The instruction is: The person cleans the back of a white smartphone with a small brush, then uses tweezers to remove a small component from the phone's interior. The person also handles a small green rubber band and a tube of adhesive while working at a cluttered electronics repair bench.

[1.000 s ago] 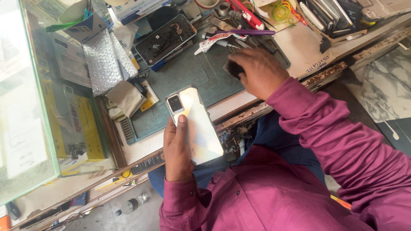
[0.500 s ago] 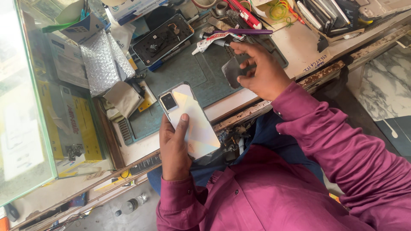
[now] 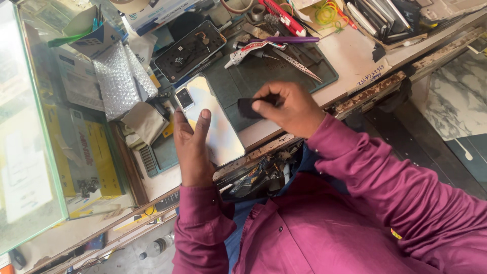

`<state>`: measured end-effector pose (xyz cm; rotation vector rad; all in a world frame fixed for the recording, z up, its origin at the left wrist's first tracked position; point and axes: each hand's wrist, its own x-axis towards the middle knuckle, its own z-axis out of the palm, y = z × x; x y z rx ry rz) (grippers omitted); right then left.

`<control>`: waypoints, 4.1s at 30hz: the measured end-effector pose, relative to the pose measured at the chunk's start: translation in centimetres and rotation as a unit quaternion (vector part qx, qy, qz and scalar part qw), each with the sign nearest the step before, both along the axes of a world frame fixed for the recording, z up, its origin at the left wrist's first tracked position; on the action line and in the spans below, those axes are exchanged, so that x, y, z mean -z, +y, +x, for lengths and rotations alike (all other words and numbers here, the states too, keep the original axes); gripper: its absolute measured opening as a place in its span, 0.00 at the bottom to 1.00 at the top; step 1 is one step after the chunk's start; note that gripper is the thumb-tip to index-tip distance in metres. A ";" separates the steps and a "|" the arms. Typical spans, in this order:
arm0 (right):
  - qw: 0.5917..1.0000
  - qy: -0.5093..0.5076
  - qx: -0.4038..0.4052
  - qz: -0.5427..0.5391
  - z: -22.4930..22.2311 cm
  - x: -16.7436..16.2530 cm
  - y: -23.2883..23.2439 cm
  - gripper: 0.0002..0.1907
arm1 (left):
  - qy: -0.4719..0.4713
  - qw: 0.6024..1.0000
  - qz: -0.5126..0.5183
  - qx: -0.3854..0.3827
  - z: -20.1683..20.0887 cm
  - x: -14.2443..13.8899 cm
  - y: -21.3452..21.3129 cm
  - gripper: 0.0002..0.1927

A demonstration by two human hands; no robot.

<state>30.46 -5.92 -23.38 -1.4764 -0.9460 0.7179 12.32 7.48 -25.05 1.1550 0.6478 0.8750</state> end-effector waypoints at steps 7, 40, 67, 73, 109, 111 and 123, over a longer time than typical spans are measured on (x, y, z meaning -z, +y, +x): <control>0.977 0.211 -0.032 0.030 -3.2 -1.3 0.6 0.09 | -0.033 0.996 0.080 0.020 -0.2 0.5 -0.2 0.42; 0.969 -0.210 0.121 0.052 -5.7 -1.8 -0.1 0.11 | -0.022 0.979 0.202 -0.022 -0.1 0.1 -2.2 0.47; 0.959 -0.234 0.148 0.057 -5.4 -1.0 0.5 0.10 | -0.011 0.973 0.224 -0.045 0.0 0.0 -2.6 0.47; 0.952 -0.257 0.152 0.069 -5.5 -0.9 0.7 0.11 | 0.007 0.962 0.266 -0.053 0.2 0.2 -2.9 0.48; 0.948 0.310 0.027 0.073 -3.6 1.7 0.0 0.06 | -0.232 0.967 -0.045 0.091 -2.0 0.1 -1.5 0.51; 0.942 0.326 0.017 0.075 -2.9 1.5 -0.3 0.06 | -0.204 0.975 -0.025 0.089 -2.2 0.1 -1.7 0.50; 0.899 0.433 -0.054 0.040 -2.8 2.3 -0.9 0.07 | -0.176 0.973 0.030 0.143 -1.5 -0.7 -2.5 0.62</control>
